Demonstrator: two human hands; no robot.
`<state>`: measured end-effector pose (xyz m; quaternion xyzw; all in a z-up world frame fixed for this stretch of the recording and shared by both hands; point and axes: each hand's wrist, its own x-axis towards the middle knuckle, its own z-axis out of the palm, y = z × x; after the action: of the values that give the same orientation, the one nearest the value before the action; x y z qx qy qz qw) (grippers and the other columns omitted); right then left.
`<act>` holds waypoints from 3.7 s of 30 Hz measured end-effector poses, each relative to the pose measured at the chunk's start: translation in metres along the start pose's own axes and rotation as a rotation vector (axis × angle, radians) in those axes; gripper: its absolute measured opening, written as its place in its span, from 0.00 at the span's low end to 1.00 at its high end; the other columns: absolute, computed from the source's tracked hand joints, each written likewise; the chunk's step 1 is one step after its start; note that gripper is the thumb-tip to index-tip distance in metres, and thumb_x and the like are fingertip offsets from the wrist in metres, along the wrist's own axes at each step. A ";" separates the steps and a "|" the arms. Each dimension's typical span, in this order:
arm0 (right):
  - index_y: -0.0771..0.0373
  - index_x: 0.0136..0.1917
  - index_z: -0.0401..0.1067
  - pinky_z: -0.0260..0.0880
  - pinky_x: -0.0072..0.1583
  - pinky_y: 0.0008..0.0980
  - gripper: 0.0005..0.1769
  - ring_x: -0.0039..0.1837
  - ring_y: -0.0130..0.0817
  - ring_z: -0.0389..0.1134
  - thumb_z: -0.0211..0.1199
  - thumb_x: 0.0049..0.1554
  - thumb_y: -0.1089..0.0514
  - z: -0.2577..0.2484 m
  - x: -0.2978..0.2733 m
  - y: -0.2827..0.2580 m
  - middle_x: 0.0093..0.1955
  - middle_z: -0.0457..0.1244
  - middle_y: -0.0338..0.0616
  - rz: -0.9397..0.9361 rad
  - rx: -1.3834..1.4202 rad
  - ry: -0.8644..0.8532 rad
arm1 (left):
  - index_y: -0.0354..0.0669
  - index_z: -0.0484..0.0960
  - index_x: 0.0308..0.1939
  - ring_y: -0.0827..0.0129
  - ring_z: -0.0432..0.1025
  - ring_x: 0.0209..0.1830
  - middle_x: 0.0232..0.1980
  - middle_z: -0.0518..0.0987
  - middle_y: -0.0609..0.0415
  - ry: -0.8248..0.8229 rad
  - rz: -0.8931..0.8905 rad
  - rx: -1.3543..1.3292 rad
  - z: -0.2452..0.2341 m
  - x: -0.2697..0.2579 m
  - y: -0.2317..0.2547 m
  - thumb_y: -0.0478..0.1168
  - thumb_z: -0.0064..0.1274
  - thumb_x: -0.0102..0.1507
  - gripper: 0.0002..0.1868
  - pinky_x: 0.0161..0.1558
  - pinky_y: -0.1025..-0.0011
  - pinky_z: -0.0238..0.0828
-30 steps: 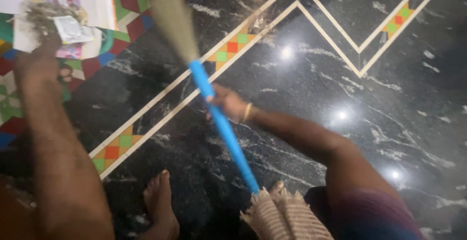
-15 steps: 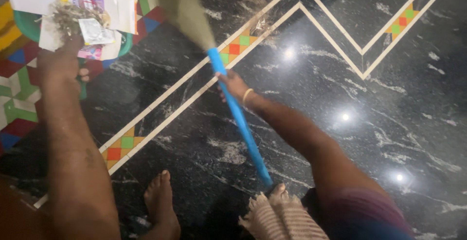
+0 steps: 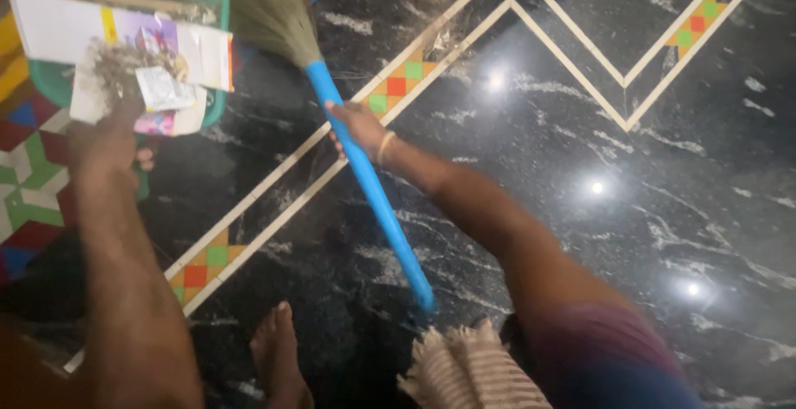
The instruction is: The person picks up scattered paper and plastic trash by hand and puts it into a green dustpan, then uses a broom to sweep up remaining debris and carries the dustpan away.
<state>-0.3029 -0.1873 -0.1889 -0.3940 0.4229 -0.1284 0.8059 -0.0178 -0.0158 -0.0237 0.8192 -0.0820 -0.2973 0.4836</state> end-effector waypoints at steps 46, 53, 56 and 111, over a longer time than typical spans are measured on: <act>0.36 0.77 0.68 0.69 0.55 0.54 0.33 0.61 0.52 0.70 0.65 0.61 0.57 -0.370 -0.243 -0.146 0.57 0.68 0.47 -0.459 -1.814 1.019 | 0.39 0.83 0.51 0.76 0.64 0.21 0.34 0.76 0.58 -0.317 -0.069 0.304 0.091 0.016 -0.096 0.52 0.64 0.61 0.23 0.18 0.74 0.56; 0.41 0.82 0.55 0.71 0.56 0.54 0.46 0.59 0.56 0.70 0.61 0.51 0.59 -0.340 -0.209 -0.054 0.57 0.66 0.58 -0.096 -1.968 0.933 | 0.39 0.82 0.46 0.75 0.62 0.17 0.31 0.77 0.55 -0.368 -0.072 0.424 0.127 0.019 -0.108 0.52 0.66 0.58 0.22 0.16 0.72 0.55; 0.37 0.81 0.52 0.72 0.53 0.55 0.46 0.55 0.60 0.70 0.60 0.54 0.60 -0.303 -0.217 -0.031 0.60 0.64 0.59 -0.047 -1.814 0.910 | 0.39 0.82 0.43 0.76 0.62 0.17 0.30 0.76 0.56 -0.398 -0.051 0.453 0.140 0.021 -0.111 0.52 0.66 0.58 0.21 0.15 0.71 0.54; 0.69 0.78 0.50 0.71 0.53 0.59 0.42 0.49 0.69 0.70 0.58 0.52 0.59 -0.187 -0.219 0.027 0.52 0.67 0.72 -0.238 -1.570 0.502 | 0.40 0.82 0.39 0.72 0.60 0.16 0.23 0.72 0.56 -0.583 -0.109 0.681 0.132 0.089 -0.118 0.57 0.62 0.61 0.22 0.18 0.70 0.54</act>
<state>-0.5866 -0.1495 -0.1443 -0.8433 0.5119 0.0355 0.1596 -0.0385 -0.0904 -0.2060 0.8167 -0.2649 -0.4967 0.1267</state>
